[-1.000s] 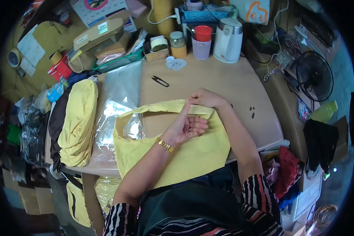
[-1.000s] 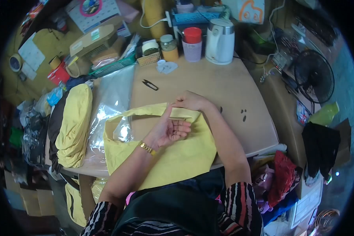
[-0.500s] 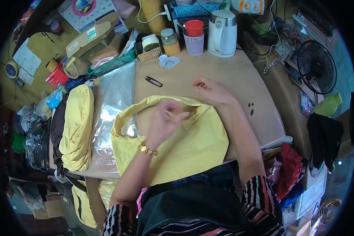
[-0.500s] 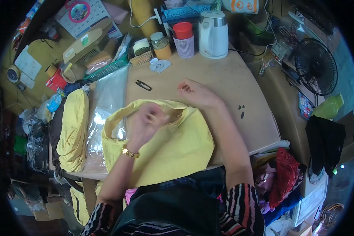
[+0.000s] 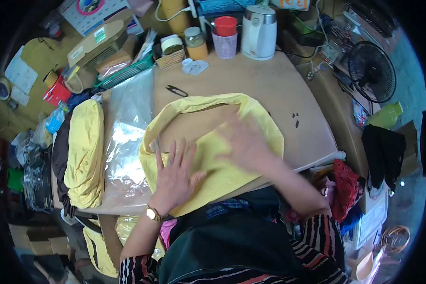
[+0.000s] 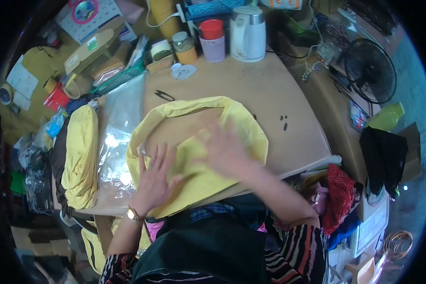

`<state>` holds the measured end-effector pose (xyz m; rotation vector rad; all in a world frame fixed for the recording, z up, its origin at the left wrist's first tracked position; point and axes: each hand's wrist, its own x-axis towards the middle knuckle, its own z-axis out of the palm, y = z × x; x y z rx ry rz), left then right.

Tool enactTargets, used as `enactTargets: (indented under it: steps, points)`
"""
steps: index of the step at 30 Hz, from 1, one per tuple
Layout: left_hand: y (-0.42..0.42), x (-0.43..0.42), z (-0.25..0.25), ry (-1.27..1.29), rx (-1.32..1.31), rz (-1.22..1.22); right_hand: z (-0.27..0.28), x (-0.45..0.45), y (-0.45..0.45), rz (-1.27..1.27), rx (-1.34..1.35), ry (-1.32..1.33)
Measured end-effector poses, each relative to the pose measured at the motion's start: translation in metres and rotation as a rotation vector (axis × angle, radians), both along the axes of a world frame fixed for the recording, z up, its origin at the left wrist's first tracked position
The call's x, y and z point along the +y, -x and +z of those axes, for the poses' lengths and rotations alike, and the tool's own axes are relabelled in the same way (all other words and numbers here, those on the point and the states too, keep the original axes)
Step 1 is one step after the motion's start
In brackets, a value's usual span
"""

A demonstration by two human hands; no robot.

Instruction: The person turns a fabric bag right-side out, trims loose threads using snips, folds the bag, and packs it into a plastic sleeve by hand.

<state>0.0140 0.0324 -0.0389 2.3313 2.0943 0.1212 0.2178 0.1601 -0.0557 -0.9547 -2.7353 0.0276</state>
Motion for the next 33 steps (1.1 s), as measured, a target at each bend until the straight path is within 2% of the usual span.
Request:
enactTargets:
  steps: [4, 6, 7, 9, 11, 14, 15, 19, 21, 22, 25, 27, 28, 30, 32, 33]
  points:
    - [0.01, -0.005, -0.047, 0.073, -0.008, 0.041, -0.016, -0.014, -0.019, 0.064, -0.17, 0.203]
    - [0.018, 0.002, -0.054, 0.002, -0.072, -0.025, -0.018, 0.022, -0.044, -0.509, -0.411, -0.077]
    - [0.021, 0.009, -0.056, 0.033, -0.092, -0.057, -0.015, 0.028, -0.047, -0.509, -0.423, -0.059]
    - [0.009, 0.013, -0.037, 0.097, -0.144, -0.12, -0.012, 0.03, -0.051, -0.2, -0.019, 0.066]
    - [-0.008, 0.004, -0.011, 0.15, -0.18, -0.241, -0.029, 0.033, -0.053, -0.21, -0.094, 0.149]
    - [-0.012, -0.023, 0.015, 0.254, -0.152, -0.256, -0.047, 0.043, -0.062, -0.185, -0.178, 0.183]
    - [-0.008, -0.031, 0.007, 0.098, -0.192, -0.231, -0.053, 0.047, -0.064, -0.178, -0.143, 0.134]
    - [0.023, -0.053, -0.037, 0.0, -0.216, -0.034, -0.061, 0.044, -0.063, -0.169, -0.052, 0.031]
    - [0.029, -0.051, -0.055, -0.226, -0.245, -0.23, -0.056, 0.039, -0.064, -0.16, -0.045, 0.041]
    - [0.031, -0.053, -0.055, -0.229, -0.241, -0.223, -0.053, 0.036, -0.063, -0.16, -0.04, 0.044]
    - [0.038, -0.057, -0.046, -0.11, -0.148, -0.117, -0.049, 0.022, -0.06, -0.191, -0.098, 0.079]
    - [0.043, -0.068, -0.017, 0.171, -0.052, 0.019, -0.045, 0.015, -0.057, -0.198, -0.103, 0.082]
    - [0.039, -0.065, 0.0, 0.158, -0.052, 0.031, -0.044, 0.012, -0.056, -0.217, -0.109, 0.102]
    - [0.021, -0.054, 0.029, 0.011, -0.114, 0.353, -0.045, 0.007, -0.05, -0.221, -0.096, 0.099]
    - [-0.009, -0.038, 0.022, -0.163, -0.17, 0.208, -0.043, -0.004, -0.044, -0.227, -0.088, 0.1]
    - [-0.019, -0.033, 0.009, -0.176, -0.172, 0.217, -0.041, -0.011, -0.042, -0.231, -0.092, 0.144]
